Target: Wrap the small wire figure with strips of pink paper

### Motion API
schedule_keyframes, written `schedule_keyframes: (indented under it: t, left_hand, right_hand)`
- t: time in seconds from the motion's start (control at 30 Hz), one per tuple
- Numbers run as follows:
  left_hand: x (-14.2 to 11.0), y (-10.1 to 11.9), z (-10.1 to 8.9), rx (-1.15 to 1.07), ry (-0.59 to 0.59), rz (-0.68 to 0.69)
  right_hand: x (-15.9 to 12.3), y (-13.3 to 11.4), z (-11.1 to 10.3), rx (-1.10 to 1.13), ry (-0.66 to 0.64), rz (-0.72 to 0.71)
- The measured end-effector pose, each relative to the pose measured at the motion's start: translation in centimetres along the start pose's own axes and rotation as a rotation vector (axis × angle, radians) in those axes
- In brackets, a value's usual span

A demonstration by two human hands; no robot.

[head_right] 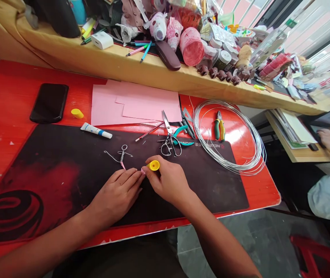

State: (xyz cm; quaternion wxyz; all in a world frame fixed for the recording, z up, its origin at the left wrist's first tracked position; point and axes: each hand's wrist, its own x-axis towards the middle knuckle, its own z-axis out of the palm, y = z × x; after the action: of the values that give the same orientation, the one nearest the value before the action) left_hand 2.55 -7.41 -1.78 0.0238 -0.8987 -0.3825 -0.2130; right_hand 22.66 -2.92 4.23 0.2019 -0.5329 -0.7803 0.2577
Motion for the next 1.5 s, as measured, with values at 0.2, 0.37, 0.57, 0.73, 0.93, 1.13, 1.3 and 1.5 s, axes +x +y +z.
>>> schedule_keyframes:
  t: [0.2, 0.37, 0.57, 0.73, 0.93, 1.13, 1.3, 1.5]
  left_hand:
    - [0.0, 0.1, 0.0, 0.001, -0.011, -0.019]
    - [0.1, 0.0, 0.0, -0.021, -0.008, -0.038]
    - [0.5, 0.0, -0.1, -0.043, 0.039, -0.052]
    - [0.8, -0.2, -0.1, -0.073, 0.014, -0.050]
    - [1.7, -0.7, -0.9, -0.120, 0.009, -0.069]
    - [3.7, -0.6, -0.6, -0.120, -0.092, -0.170]
    - [4.9, -0.2, 0.2, -0.129, -0.177, -0.164]
    - [5.6, 0.2, 0.1, -0.059, -0.230, -0.224]
  right_hand:
    - [-0.9, 1.4, -2.2, 0.001, 0.129, 0.067]
    - [-2.0, 1.8, -2.6, 0.077, 0.141, 0.135]
    - [-2.2, 1.8, -1.5, 0.259, 0.221, 0.133]
    - [-2.7, 2.6, -1.0, 0.388, 0.266, 0.155]
    - [-4.2, 4.4, 0.9, 0.719, 0.322, 0.275]
    - [-4.6, 5.0, 1.7, 0.914, 0.393, 0.347]
    - [-4.7, 5.1, 1.7, 0.973, 0.396, 0.333]
    - [-5.0, 5.3, 1.7, 1.020, 0.373, 0.316]
